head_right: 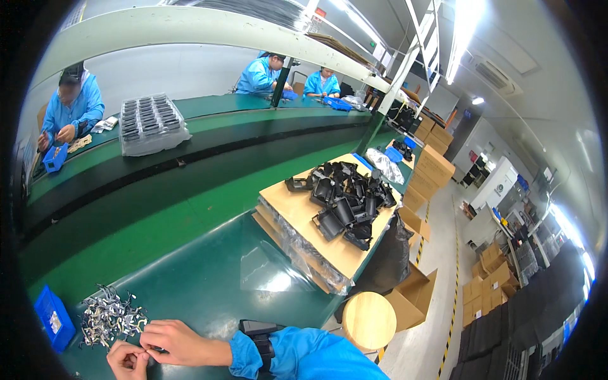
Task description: Sorting and inspecting small metal components on a factory assembly line.
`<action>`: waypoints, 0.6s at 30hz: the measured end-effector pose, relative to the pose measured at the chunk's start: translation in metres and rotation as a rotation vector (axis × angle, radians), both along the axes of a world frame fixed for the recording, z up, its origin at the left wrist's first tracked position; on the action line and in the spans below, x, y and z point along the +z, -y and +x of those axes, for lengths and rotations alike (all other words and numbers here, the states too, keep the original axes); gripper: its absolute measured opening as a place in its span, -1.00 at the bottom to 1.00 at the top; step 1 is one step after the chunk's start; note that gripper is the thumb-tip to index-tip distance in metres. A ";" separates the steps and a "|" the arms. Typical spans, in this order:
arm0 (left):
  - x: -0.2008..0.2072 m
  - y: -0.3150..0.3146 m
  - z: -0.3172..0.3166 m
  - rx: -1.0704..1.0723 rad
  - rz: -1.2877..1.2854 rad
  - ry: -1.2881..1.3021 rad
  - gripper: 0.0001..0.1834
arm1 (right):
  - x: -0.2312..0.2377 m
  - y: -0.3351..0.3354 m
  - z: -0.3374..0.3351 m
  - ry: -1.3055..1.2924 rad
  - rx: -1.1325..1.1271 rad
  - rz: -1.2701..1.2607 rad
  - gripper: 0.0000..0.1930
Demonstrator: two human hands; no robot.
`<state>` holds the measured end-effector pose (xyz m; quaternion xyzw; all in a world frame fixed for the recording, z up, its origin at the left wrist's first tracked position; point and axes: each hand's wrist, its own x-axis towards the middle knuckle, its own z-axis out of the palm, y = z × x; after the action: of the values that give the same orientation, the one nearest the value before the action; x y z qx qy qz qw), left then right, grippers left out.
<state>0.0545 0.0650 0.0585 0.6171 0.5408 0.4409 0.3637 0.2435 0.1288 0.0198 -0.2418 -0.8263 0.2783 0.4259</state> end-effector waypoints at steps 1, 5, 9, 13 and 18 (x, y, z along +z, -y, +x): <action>0.001 0.000 0.001 0.000 -0.002 -0.007 -0.95 | 0.000 0.000 0.000 0.007 0.003 0.000 -0.87; 0.004 0.001 0.008 -0.006 0.037 -0.042 -0.95 | -0.003 0.001 0.003 0.002 -0.001 -0.006 -0.87; 0.003 -0.001 0.009 -0.012 0.133 -0.103 -0.91 | -0.004 0.000 0.001 -0.008 -0.008 -0.039 -0.88; 0.008 -0.002 0.009 -0.031 0.099 -0.148 -0.93 | -0.002 -0.004 0.000 -0.039 0.006 -0.116 -0.88; 0.003 0.002 -0.010 0.006 0.140 -0.173 -0.94 | 0.008 -0.015 -0.001 -0.081 0.010 -0.364 -0.87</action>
<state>0.0448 0.0628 0.0613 0.6752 0.5400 0.4236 0.2702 0.2427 0.1438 0.0276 -0.2994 -0.7456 0.4347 0.4069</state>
